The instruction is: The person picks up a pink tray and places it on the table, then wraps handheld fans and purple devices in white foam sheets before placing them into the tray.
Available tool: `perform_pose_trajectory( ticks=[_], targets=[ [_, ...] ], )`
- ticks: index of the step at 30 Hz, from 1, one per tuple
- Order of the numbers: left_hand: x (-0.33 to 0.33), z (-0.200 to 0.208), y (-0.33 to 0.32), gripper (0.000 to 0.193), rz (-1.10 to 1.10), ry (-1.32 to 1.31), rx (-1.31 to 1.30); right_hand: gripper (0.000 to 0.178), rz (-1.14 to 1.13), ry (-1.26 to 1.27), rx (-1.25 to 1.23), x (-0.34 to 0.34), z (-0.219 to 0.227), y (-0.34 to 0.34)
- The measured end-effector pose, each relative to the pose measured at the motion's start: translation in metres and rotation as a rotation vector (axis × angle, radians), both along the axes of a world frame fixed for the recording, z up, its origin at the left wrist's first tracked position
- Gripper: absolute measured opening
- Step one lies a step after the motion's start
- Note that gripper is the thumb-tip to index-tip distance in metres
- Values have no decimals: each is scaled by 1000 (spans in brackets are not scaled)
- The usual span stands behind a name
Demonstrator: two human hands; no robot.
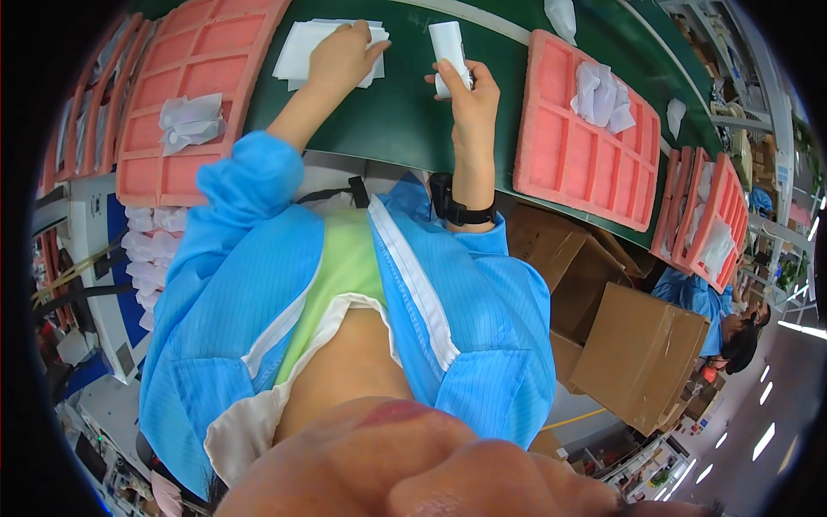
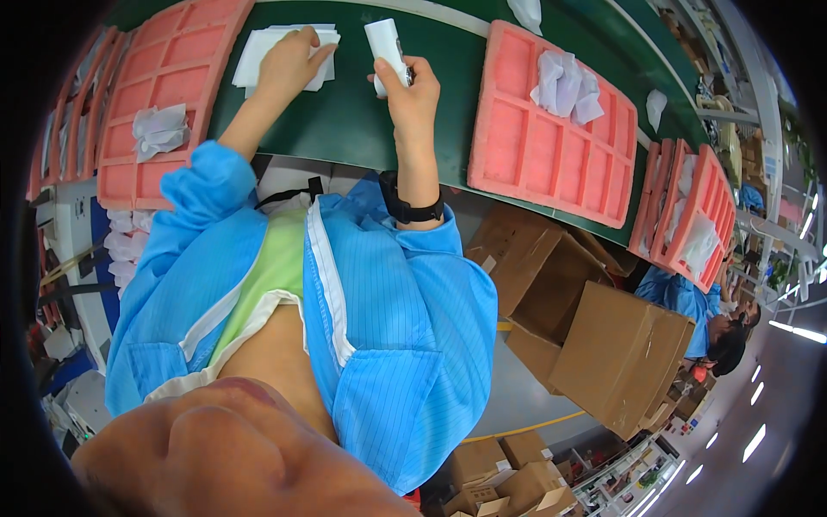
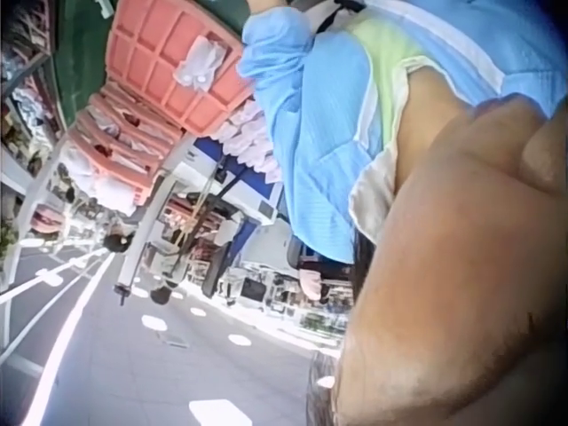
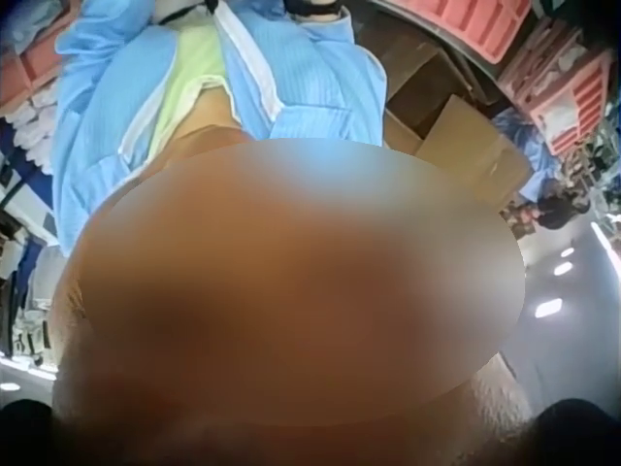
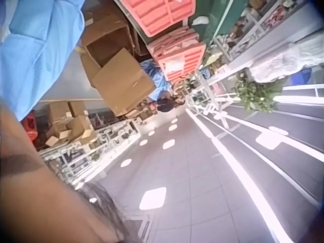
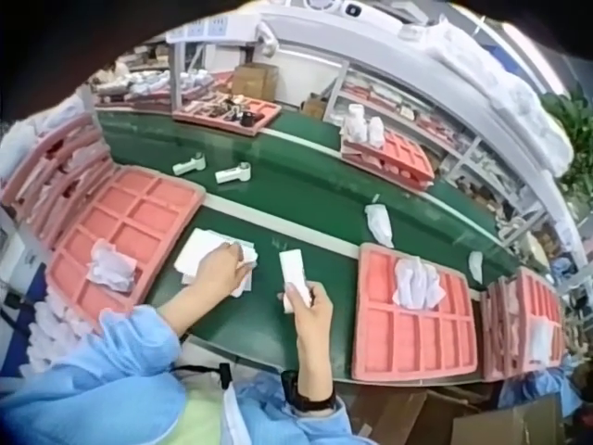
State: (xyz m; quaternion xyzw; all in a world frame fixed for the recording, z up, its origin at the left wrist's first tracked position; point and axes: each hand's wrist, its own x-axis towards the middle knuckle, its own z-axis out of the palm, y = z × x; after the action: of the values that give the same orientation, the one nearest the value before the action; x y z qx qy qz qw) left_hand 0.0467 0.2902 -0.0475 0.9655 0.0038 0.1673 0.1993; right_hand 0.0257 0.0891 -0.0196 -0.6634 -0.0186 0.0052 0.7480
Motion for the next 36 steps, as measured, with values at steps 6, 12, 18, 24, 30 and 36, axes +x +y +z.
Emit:
perform_pose_trajectory(
  ticks=[6,12,18,24,30,36],
  targets=[
    [23,-29,8,26,35,129,58,37,58,45,68,-1,2,1],
    [16,-20,25,21,6,212,-208,49,119,105,161,2,9,6],
    [2,-3,34,18,-64,145,-327,57,267,195,273,4,8,23],
    [-25,20,37,16,-186,-83,-576,58,566,386,455,9,4,35],
    [-39,45,35,15,-192,-179,-696,41,290,151,9,3,11,35],
    [-68,65,-6,27,-666,-247,-412,22,-225,-455,-577,-4,10,34]
  ],
)
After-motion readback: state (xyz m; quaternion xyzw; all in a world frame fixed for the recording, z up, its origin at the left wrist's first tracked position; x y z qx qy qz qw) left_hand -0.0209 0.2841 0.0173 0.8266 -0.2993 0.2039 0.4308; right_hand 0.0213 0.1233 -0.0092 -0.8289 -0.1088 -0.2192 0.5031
